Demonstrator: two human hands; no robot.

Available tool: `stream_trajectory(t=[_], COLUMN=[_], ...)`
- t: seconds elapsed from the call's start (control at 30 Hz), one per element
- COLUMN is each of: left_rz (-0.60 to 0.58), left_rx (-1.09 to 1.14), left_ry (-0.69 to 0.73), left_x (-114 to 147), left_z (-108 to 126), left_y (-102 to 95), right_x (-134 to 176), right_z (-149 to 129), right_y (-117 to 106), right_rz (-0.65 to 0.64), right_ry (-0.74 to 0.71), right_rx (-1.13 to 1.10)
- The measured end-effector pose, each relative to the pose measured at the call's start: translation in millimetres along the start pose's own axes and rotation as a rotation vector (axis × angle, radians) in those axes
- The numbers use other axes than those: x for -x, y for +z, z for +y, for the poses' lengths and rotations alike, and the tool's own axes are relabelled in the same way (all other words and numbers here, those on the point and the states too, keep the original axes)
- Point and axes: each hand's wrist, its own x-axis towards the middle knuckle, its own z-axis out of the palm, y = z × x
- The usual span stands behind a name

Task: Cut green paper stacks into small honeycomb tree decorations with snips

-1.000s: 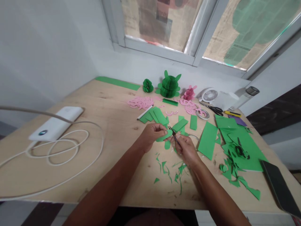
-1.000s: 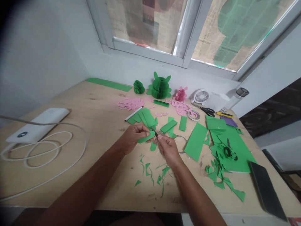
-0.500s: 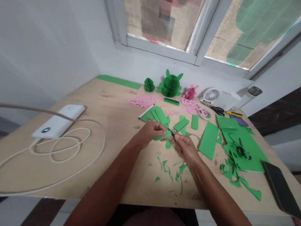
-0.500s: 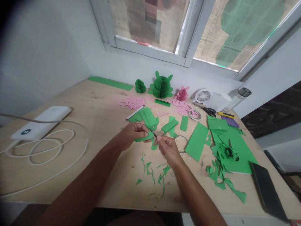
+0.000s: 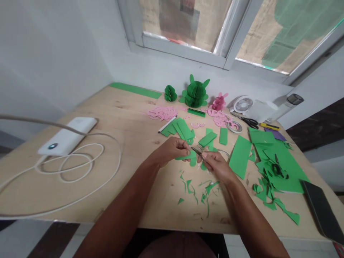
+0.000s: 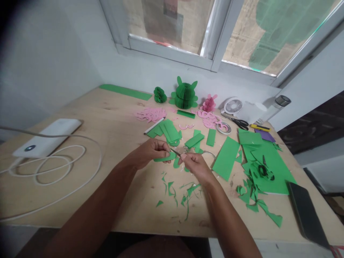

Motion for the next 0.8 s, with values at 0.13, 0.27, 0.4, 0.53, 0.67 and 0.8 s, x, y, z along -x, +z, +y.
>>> stream_trajectory(t=[0.13, 0.27, 0.4, 0.53, 0.67, 0.8], left_rz=[-0.01, -0.026, -0.03, -0.065, -0.095, -0.11], left_rx=[-0.018, -0.044, -0.067, -0.134, -0.171, -0.185], left_ry=[-0.004, -0.006, -0.006, 0.004, 0.028, 0.025], left_x=[1.2, 1.6, 2.2, 2.1, 0.8, -0.2], left_z=[0.6, 1.0, 1.8, -0.2, -4.9, -7.5], left_y=[-1.1, -1.0, 0.5, -0.1, -2.2, -3.6], right_x=[0.4, 2.2, 4.3, 4.5, 4.1, 4.0], right_z=[1.5, -3.1, -11.1, -14.2, -14.2, -14.3], right_y=[-8.5, -14.6, -17.9, -19.6, -20.5, -21.0], right_rz=[-0.015, -0.026, -0.06, -0.08, -0.101, -0.112], right_ry=[-0.032, -0.049, -0.047, -0.049, -0.067, -0.086], right_rx=[0.118, 0.183, 0.229, 0.28, 0.307, 0.308])
